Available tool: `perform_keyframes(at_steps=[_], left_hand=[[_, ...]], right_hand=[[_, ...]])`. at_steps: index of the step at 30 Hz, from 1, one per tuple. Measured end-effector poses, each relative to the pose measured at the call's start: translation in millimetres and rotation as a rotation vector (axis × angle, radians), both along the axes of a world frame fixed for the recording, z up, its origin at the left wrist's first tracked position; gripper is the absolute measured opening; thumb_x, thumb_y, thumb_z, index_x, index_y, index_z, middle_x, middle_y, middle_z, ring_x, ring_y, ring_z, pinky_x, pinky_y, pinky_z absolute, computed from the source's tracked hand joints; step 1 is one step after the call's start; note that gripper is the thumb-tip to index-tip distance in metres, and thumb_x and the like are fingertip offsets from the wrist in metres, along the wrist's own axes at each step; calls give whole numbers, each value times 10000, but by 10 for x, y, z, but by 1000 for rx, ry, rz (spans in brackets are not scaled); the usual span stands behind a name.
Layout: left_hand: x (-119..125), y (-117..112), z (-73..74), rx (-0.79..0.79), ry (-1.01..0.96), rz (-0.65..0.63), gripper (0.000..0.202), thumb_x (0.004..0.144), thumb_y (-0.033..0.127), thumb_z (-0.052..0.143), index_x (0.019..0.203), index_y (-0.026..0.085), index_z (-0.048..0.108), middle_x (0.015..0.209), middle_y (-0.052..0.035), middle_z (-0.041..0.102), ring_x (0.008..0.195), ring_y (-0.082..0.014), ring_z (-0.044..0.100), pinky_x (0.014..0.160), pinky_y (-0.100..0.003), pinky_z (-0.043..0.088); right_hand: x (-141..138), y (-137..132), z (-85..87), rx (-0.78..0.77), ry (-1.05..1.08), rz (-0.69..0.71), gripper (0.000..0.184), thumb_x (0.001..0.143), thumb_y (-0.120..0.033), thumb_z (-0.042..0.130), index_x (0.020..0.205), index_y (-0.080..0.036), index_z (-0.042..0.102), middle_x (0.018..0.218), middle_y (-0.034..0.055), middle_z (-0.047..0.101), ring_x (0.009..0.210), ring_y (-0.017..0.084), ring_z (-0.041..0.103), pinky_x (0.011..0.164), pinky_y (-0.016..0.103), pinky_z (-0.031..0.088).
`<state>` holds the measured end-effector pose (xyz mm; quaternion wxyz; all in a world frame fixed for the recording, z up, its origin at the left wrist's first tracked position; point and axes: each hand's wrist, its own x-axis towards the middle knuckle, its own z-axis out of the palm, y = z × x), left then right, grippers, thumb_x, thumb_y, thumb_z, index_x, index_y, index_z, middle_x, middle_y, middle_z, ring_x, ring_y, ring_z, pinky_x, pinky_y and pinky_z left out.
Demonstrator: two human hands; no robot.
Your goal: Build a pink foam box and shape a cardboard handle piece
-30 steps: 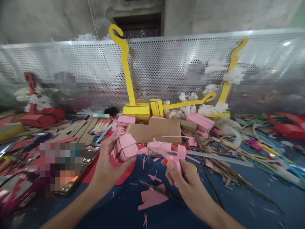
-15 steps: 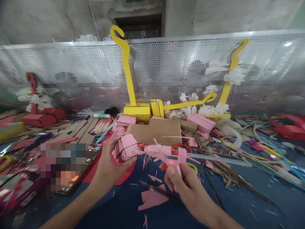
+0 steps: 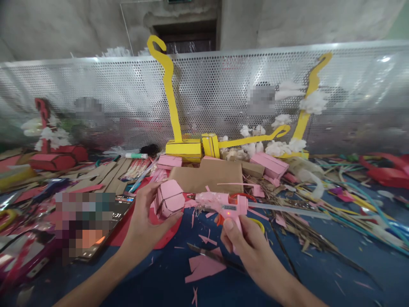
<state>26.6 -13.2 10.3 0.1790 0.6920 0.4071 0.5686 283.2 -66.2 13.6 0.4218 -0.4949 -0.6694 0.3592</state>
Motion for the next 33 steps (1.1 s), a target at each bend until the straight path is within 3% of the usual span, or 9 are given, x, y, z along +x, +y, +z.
perform_keyframes(at_steps=[15, 24, 33], left_hand=[[-32, 50, -34, -50, 4, -16, 668, 813, 311, 786, 1362, 292, 405, 1388, -93, 518, 1330, -287, 533, 1090, -488, 486], [-33, 51, -53, -74, -6, -47, 679, 811, 296, 786, 1367, 299, 396, 1395, -89, 507, 1327, -279, 534, 1082, -459, 491], [-1, 46, 23, -99, -44, -55, 690, 768, 276, 799, 1340, 273, 414, 1360, -91, 531, 1325, -289, 538, 1117, -487, 461]], right_hand=[[16, 6, -37, -35, 64, 20, 559, 1037, -610, 336, 705, -197, 514, 625, -10, 508, 586, 127, 436, 597, 295, 328], [9, 15, -43, -49, 133, 27, 535, 1030, -624, 335, 736, -210, 505, 612, -18, 502, 575, 132, 444, 583, 293, 331], [24, 33, -46, -75, 57, -24, 569, 1024, -644, 334, 703, -203, 495, 631, -12, 512, 592, 131, 448, 610, 301, 330]])
